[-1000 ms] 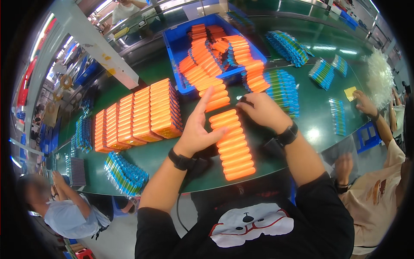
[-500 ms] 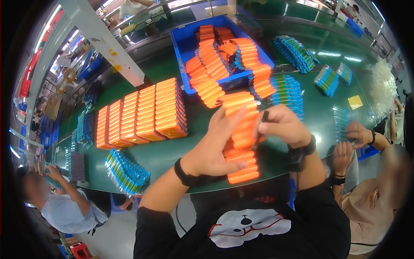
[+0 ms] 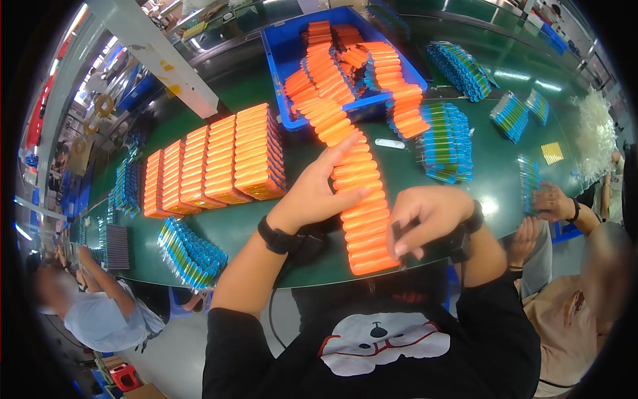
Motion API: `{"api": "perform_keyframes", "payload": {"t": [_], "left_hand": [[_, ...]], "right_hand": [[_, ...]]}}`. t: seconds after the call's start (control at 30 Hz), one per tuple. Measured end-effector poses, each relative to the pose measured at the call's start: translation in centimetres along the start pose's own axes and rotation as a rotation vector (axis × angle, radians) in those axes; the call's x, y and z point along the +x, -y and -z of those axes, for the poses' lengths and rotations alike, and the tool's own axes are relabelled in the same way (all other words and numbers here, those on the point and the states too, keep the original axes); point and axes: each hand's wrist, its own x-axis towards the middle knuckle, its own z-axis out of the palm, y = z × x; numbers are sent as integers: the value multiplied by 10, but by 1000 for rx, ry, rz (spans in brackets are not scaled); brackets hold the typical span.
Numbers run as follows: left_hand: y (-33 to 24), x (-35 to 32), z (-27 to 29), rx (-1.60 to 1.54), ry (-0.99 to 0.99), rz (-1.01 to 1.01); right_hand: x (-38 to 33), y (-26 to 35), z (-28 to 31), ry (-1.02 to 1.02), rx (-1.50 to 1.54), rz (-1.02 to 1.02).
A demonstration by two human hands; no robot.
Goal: Assembling rows of battery cells and marking them at a factory workstation.
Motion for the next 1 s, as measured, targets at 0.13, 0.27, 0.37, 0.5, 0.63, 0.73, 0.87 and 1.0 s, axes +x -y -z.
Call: {"api": "perform_keyframes", "payload": {"t": [0.13,0.27,0.37,0.5,0.63,0.73,0.87,1.0], "left_hand": [[8,0,-3,-148,4,44],[10,-3,-1,-64,-54,53],[9,-4,0,-14,-84,90],[5,0,3,111,-67,40],[11,1,3,77,-70,-56],[8,2,3,150,-84,-135],[4,0,5,208,-92,-122],[0,-1,4,240,-125,-231]], "right_hand": [[-8,9,11,215,22,-82],[-6,-9,11,-633,94,305],[22,-22,12,-994,-40,429],[37,-23,15,-983,-679,462],[42,-24,14,-964,-868,413],[38,-21,16,-997,-855,414],[22,-18,20,-1074,-830,380],[13,-16,19,-1149,-368,470]]}}
